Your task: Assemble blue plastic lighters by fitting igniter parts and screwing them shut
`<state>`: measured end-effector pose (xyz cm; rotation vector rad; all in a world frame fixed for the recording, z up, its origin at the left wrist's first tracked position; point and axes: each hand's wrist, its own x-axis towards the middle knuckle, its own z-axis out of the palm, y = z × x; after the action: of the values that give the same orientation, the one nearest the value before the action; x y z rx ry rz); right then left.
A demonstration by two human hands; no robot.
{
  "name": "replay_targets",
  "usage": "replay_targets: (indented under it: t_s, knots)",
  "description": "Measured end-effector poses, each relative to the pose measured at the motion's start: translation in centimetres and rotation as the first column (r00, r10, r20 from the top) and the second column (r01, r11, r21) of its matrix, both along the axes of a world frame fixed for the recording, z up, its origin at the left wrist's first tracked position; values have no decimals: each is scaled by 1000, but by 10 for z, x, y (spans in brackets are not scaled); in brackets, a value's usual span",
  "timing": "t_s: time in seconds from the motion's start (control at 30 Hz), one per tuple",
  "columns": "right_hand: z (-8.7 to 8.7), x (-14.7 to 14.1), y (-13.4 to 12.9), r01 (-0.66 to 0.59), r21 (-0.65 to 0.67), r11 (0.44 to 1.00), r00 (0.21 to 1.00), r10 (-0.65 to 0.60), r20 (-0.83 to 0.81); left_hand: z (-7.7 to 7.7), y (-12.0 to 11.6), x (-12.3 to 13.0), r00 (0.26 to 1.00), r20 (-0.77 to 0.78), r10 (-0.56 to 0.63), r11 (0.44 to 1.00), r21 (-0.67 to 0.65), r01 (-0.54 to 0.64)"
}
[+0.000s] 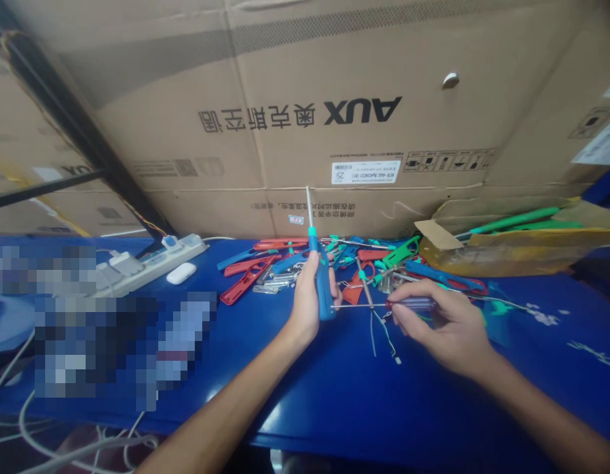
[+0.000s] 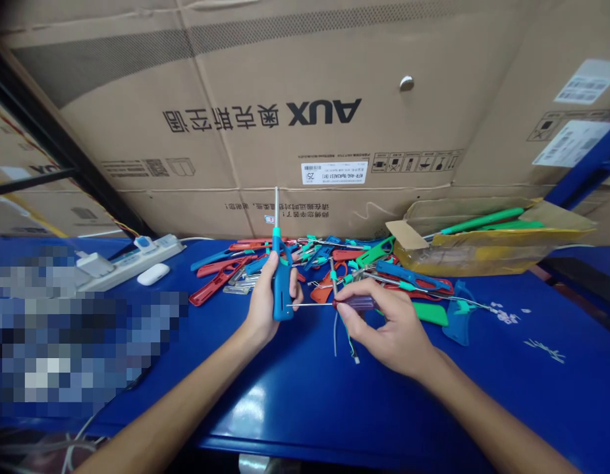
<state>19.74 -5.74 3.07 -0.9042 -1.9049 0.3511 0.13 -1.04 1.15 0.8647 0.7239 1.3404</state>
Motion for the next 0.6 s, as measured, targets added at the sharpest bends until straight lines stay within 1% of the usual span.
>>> replay_targets:
  t_s: [0.1,0.3,0.5,0.6]
  knots:
    - [1,-2,-2,-1,27,1000,999,0,40,1,-1,0,1000,13,-4,1000,1,4]
    - [0,0,-2,21,27,999,997,-23,75,3,-2,1,999,38,-7,1000,3,7]
    - [3,-1,-3,42,43,998,997,-45,69,3,-1,0,999,48,-15,1000,8,15]
    - [4,-1,-1,29,68,997,997,-34,72,3,-1,0,999,47,-17,1000,-2,17]
